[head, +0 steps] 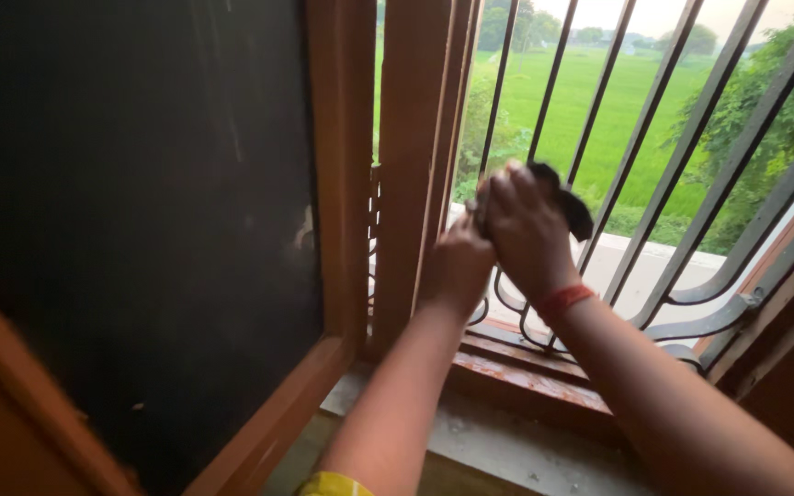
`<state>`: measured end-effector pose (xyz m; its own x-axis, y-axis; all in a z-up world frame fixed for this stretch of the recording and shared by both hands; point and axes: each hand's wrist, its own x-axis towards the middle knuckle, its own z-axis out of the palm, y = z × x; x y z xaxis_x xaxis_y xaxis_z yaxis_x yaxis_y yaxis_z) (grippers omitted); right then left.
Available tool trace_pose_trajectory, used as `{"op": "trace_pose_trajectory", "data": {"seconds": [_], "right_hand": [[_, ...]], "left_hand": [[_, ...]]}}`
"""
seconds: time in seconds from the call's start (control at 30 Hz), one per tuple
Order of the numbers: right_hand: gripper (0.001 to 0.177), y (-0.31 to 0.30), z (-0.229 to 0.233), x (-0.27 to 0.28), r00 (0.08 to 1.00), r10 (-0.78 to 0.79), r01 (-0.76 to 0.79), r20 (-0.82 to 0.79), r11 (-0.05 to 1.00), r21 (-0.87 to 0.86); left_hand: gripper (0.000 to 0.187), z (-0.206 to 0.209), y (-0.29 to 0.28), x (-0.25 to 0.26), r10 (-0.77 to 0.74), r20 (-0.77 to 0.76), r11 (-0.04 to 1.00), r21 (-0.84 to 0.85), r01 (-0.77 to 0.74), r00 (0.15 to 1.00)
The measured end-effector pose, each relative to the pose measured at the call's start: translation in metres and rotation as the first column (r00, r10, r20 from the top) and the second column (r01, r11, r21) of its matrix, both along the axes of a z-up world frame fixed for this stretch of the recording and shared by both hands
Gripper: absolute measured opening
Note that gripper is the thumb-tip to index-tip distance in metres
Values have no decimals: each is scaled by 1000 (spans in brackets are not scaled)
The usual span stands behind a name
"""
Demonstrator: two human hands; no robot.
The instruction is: The person wipes the wooden window sill and the metal security bars with a dark cloth. They clean the horizontal sill, the vertical frame, and the decorative scrollwork on the bars, moving the cloth back and forth to remove dirt.
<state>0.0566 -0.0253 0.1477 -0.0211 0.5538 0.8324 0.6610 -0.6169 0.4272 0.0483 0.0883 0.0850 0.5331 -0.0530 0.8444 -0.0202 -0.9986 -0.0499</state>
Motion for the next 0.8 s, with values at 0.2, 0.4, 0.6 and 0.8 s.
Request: {"op": "trace_pose_trajectory", "data": {"seconds": [0.2, 0.4, 0.6, 0.8], "right_hand": [[43, -13, -28, -5, 994, -108, 106, -16, 990, -89], [33, -55, 20, 10, 971, -237, 237, 31, 972, 2], [17, -124, 122, 35, 982, -40, -18, 182, 951, 308], [14, -129, 163, 98, 996, -56, 21, 73, 911, 412]], "left_hand": [[11, -17, -18, -27, -112, -133, 954, -292, 69, 985], [15, 53, -37, -34, -276, 319, 854, -351, 383, 907], [11, 169, -93, 7, -328, 624, 827, -173, 535, 710], [4, 218, -122, 50, -114, 630, 915, -235, 329, 768]]}}
